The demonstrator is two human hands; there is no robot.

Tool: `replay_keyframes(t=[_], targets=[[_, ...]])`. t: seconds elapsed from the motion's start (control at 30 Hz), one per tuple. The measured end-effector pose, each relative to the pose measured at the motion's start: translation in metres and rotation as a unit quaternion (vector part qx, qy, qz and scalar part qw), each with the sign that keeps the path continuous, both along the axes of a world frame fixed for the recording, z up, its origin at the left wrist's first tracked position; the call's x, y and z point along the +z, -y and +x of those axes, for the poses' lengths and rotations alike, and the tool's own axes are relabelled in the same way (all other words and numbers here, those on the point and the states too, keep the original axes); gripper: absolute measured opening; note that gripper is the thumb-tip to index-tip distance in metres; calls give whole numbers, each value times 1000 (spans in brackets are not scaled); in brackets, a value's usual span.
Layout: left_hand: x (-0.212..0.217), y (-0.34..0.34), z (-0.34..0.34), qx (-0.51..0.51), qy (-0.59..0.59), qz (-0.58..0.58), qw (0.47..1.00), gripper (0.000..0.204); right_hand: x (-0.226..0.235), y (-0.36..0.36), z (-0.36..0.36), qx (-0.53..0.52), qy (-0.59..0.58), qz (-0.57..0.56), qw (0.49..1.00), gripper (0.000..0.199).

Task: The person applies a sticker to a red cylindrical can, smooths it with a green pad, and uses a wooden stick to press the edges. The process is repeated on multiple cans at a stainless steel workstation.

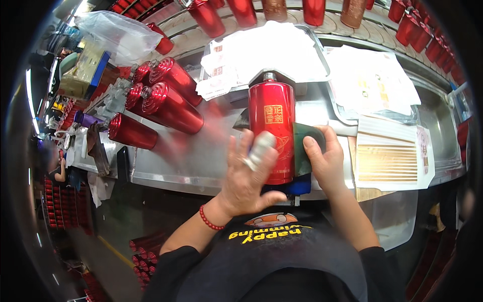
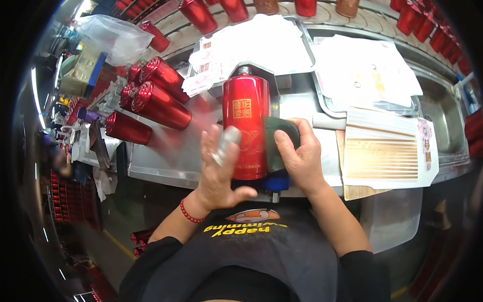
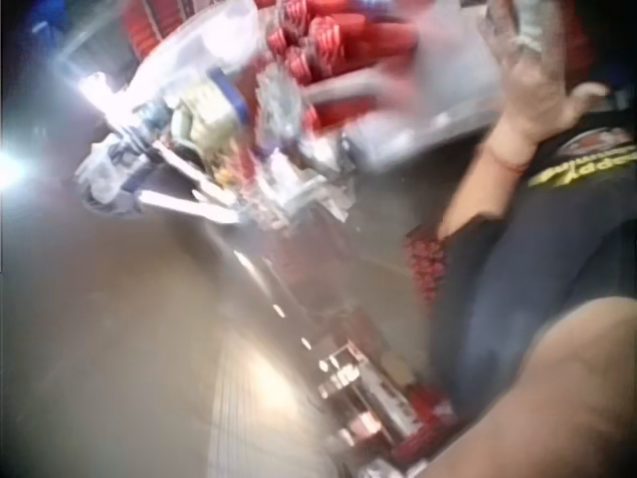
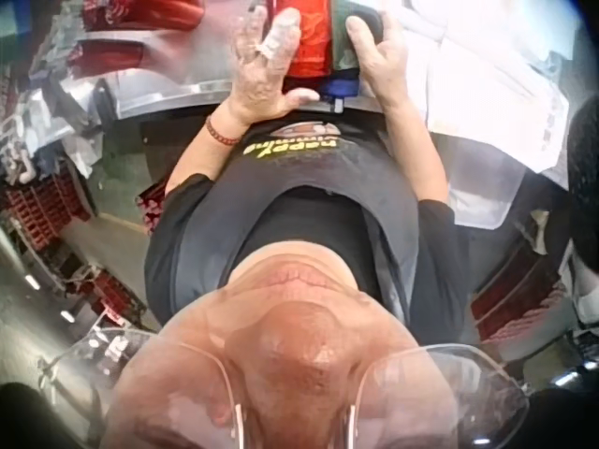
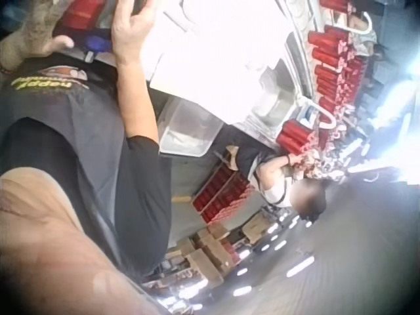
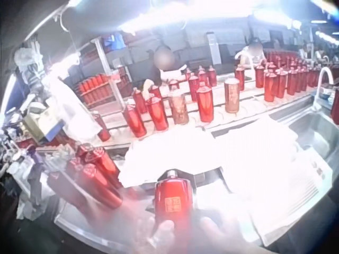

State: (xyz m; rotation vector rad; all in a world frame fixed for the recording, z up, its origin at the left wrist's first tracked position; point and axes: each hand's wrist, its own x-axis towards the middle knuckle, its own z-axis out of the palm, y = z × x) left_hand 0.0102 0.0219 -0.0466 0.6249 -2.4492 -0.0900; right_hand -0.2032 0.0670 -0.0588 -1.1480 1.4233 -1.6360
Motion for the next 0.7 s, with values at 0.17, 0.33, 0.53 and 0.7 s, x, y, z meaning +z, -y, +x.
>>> replay_keyframes(t=[0.17, 0.33, 0.53, 0.7], targets=[[2, 27, 9, -14, -48, 96, 994, 86, -2, 1, 4, -4, 36, -3, 999, 23], [-4, 12, 14, -21, -84, 81, 993, 81, -6, 0, 1, -2, 1, 0, 1000, 26], [-24, 6, 21, 14, -108, 102, 989, 74, -11, 2, 1, 2, 18, -9, 1000, 26], [-14, -12, 19, -26, -70, 32, 997, 70, -12, 4, 2, 4, 22, -19, 1000, 26]])
